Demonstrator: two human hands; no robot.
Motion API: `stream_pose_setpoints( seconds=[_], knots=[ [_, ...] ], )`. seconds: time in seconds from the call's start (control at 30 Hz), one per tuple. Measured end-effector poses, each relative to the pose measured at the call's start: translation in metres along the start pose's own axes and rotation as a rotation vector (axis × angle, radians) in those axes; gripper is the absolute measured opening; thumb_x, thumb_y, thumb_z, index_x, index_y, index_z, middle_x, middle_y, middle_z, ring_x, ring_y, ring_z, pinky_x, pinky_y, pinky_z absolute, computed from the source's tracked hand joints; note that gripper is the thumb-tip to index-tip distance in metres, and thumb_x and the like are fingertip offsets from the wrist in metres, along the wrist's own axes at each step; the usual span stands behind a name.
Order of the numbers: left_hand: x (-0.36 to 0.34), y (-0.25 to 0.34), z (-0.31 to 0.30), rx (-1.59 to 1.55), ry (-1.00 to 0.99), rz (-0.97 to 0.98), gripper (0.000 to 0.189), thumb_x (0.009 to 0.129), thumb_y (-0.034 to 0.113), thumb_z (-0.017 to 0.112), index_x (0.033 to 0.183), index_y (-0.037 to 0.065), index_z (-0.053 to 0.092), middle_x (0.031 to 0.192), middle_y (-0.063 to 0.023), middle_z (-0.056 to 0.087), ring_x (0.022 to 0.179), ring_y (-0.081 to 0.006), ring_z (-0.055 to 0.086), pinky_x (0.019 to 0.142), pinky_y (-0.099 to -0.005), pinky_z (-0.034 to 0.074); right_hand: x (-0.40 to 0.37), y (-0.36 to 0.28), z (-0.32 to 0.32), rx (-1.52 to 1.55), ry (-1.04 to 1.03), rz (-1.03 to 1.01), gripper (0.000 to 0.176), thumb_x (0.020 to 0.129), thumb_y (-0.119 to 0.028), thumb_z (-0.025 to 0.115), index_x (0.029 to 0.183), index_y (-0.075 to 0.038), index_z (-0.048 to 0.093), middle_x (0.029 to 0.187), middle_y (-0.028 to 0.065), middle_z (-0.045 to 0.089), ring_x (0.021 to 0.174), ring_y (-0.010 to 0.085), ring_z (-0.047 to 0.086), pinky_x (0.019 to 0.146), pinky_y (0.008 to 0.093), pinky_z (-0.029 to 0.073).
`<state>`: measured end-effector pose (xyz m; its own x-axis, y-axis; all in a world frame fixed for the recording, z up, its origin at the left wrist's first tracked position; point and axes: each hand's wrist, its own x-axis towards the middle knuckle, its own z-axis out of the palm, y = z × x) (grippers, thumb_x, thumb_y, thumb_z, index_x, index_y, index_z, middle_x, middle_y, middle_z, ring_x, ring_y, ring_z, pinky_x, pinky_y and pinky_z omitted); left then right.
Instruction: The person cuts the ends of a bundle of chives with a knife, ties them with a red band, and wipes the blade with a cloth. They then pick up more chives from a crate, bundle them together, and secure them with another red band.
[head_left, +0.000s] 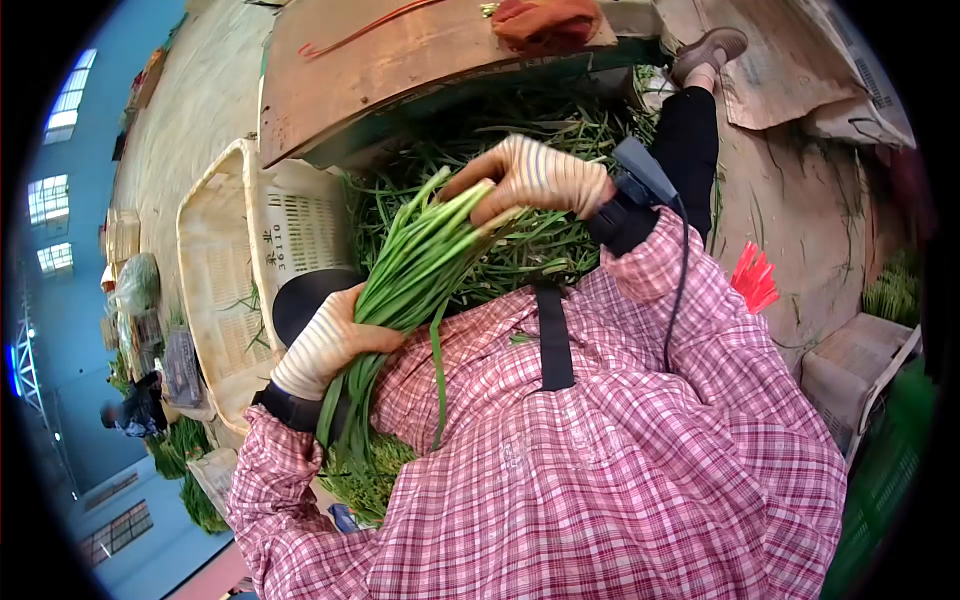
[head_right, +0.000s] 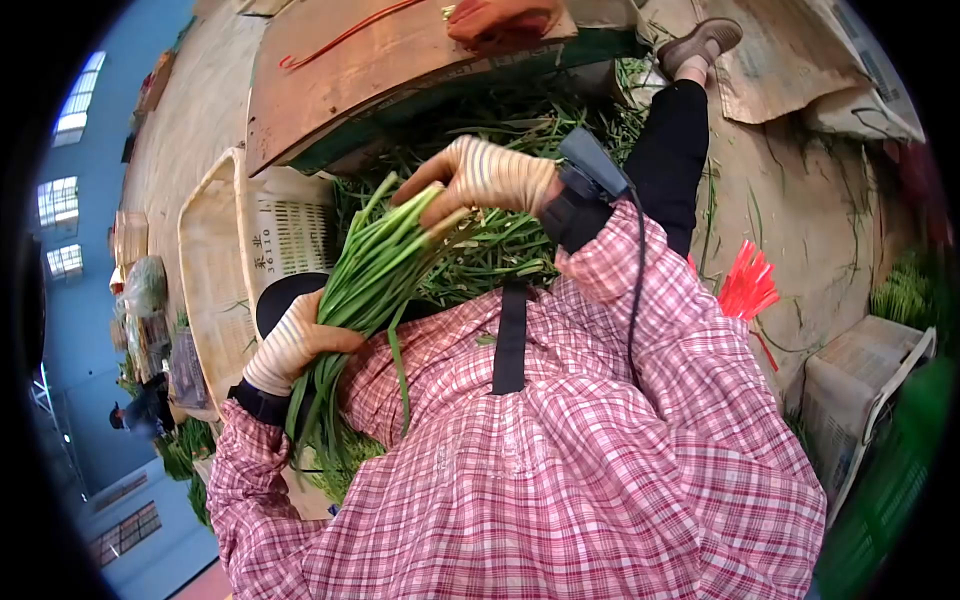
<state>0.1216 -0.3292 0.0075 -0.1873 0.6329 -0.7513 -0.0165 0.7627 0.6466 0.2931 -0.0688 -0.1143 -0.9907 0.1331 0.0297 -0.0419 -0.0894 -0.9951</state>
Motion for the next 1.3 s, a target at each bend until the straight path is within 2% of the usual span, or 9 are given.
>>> stream_pose_setpoints(
  seconds=[0.1, 0.3, 0.47, 0.6, 0.77, 0.87, 0.97, 1.1, 1.3],
  knots=[
    [-0.018, -0.007, -0.006, -0.166, -0.01, -0.135, 0.055, 0.075, -0.006, 0.073, 0.129, -0.003, 0.061, 0.104, -0.0072, 0.071, 0.081, -0.0136, 0.067, 0.073, -0.0256, 0.055, -0.007, 0.026, -0.038, 0.093, 0.487, 0.157, 0.034, 0.087, -0.015, 0.074, 0.117, 0.002, 0.073, 0.093, 0.0067, 0.076, 0.073, 0.0082, 0.065, 0.069, 0.0239, 0.055],
    [-0.011, -0.017, 0.003, -0.339, 0.003, -0.062, 0.045, 0.077, 0.003, 0.074, 0.121, -0.001, 0.064, 0.097, -0.0056, 0.071, 0.072, -0.0123, 0.065, 0.066, -0.0237, 0.054, 0.002, 0.006, 0.022, -0.09, 0.107, 0.051, 0.04, 0.08, -0.021, 0.083, 0.112, 0.001, 0.074, 0.092, 0.0091, 0.076, 0.085, 0.0133, 0.07, 0.08, 0.0264, 0.056],
    [-0.013, -0.019, 0.013, -0.4, -0.014, -0.04, 0.042, 0.08, 0.007, 0.076, 0.119, -0.002, 0.064, 0.095, -0.0057, 0.069, 0.071, -0.0125, 0.064, 0.065, -0.0235, 0.052, -0.001, 0.029, 0.018, 0.395, 0.439, 0.199, 0.028, 0.083, -0.017, 0.081, 0.101, 0.003, 0.076, 0.085, 0.0078, 0.074, 0.067, 0.0125, 0.066, 0.053, 0.026, 0.052],
    [-0.018, -0.031, 0.009, -0.472, 0.014, 0.023, 0.054, 0.076, 0.011, 0.077, 0.125, -0.004, 0.059, 0.098, -0.011, 0.07, 0.065, -0.0148, 0.063, 0.057, -0.0245, 0.052, -0.018, 0.072, -0.038, 0.673, 0.688, 0.143, 0.047, 0.089, -0.018, 0.076, 0.125, 0.009, 0.063, 0.096, 0.0096, 0.073, 0.075, 0.0156, 0.067, 0.065, 0.0259, 0.055],
    [-0.012, -0.035, 0.006, -0.5, 0.033, 0.081, 0.059, 0.076, 0.012, 0.077, 0.128, -0.005, 0.056, 0.1, -0.0149, 0.069, 0.063, -0.0164, 0.063, 0.055, -0.0235, 0.052, -0.003, 0.021, 0.034, -0.109, 0.125, 0.043, 0.054, 0.082, -0.024, 0.081, 0.127, 0.002, 0.067, 0.1, 0.0141, 0.076, 0.097, 0.0174, 0.07, 0.088, 0.0298, 0.055],
    [-0.02, -0.044, 0.003, -0.515, 0.045, 0.077, 0.06, 0.076, 0.01, 0.077, 0.13, -0.005, 0.055, 0.103, -0.0163, 0.069, 0.063, -0.0173, 0.063, 0.054, -0.0239, 0.052, -0.015, 0.044, 0.006, 0.211, 0.394, 0.137, 0.029, 0.088, -0.02, 0.075, 0.106, 0.003, 0.076, 0.088, 0.0119, 0.077, 0.084, 0.0157, 0.072, 0.076, 0.0329, 0.058],
    [-0.022, -0.056, 0.0, -0.577, 0.083, 0.051, 0.059, 0.077, 0.008, 0.075, 0.13, -0.004, 0.055, 0.105, -0.0179, 0.069, 0.062, -0.0183, 0.063, 0.053, -0.0258, 0.052, -0.026, 0.08, -0.044, -0.277, 0.592, 0.183, 0.028, 0.092, -0.023, 0.072, 0.107, 0.0, 0.076, 0.089, 0.0101, 0.077, 0.086, 0.0184, 0.073, 0.077, 0.0332, 0.059],
    [-0.018, -0.054, 0.001, -0.655, 0.047, 0.056, 0.057, 0.077, 0.006, 0.074, 0.129, -0.004, 0.055, 0.107, -0.0205, 0.069, 0.06, -0.0192, 0.062, 0.053, -0.0279, 0.053, -0.027, 0.04, 0.012, -0.321, 0.204, 0.083, 0.037, 0.088, -0.033, 0.075, 0.112, -0.006, 0.077, 0.146, 0.0228, 0.054, 0.136, 0.0276, 0.052, 0.115, 0.0444, 0.038],
    [-0.016, -0.046, 0.005, -0.658, -0.006, 0.031, 0.055, 0.077, 0.008, 0.075, 0.126, -0.007, 0.056, 0.099, -0.0183, 0.069, 0.059, -0.0176, 0.061, 0.053, -0.0264, 0.051, 0.004, 0.088, 0.035, -1.04, 0.007, -0.21, 0.02, 0.086, -0.037, 0.073, 0.095, -0.02, 0.078, 0.091, 0.0025, 0.073, 0.097, 0.0244, 0.066, 0.108, 0.0483, 0.037]
  ],
)
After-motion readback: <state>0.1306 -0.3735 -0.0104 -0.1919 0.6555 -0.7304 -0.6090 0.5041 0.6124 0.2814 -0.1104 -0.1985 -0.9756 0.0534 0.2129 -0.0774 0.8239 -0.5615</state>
